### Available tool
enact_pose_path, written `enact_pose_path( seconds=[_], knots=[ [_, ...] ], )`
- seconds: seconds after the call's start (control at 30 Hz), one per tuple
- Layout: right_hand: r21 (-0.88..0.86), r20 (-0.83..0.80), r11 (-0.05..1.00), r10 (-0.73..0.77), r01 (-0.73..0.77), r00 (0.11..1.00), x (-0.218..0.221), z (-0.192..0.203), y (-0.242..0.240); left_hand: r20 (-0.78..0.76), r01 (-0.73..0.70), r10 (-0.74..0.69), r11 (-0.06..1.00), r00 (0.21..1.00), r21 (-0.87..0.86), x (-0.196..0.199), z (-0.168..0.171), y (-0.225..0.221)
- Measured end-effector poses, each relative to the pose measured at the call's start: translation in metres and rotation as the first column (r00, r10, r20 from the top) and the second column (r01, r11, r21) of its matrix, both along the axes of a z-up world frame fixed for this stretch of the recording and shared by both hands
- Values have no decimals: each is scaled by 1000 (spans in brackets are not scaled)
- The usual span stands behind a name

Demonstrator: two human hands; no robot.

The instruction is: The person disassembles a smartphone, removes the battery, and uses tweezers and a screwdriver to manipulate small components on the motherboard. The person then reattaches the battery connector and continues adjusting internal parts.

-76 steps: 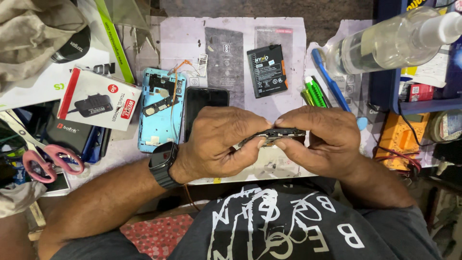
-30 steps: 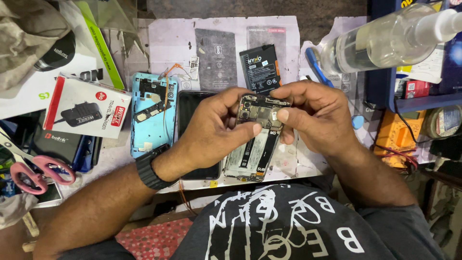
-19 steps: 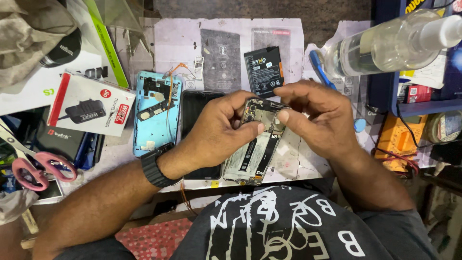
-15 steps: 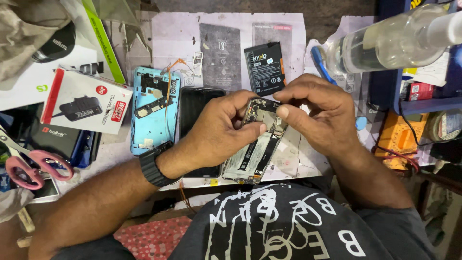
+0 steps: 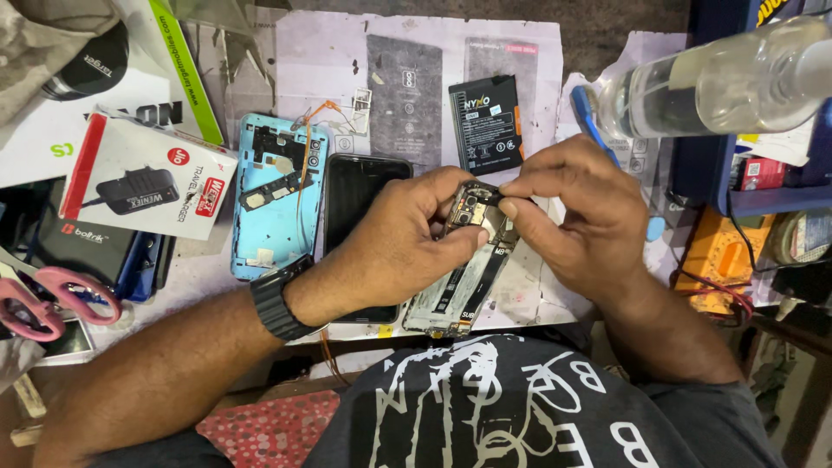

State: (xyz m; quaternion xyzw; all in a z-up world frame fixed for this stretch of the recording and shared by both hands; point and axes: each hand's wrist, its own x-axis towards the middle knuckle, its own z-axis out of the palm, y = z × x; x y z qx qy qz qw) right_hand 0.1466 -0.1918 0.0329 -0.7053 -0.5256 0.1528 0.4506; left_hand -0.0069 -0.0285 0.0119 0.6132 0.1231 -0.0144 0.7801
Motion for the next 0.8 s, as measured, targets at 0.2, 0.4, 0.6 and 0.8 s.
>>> enact_pose_path(
  seconds=[0.2, 0.4, 0.6, 0.8],
  knots=[
    [-13, -36, 999, 34, -35, 999, -1, 5, -4, 2, 5, -5, 1000, 1000, 12, 0, -2, 0],
    [51, -455, 992, -79, 114, 887, 4, 12, -7, 19, 27, -28, 999, 999, 35, -2, 0, 1],
    [15, -340, 988, -140, 154, 930, 12, 14, -10, 120, 42, -57, 991, 991, 126, -4, 3, 4],
    [19, -275, 992, 123, -122, 953, 20, 11, -13, 168, 33, -64, 982, 984, 183, -6, 4, 1]
  ],
)
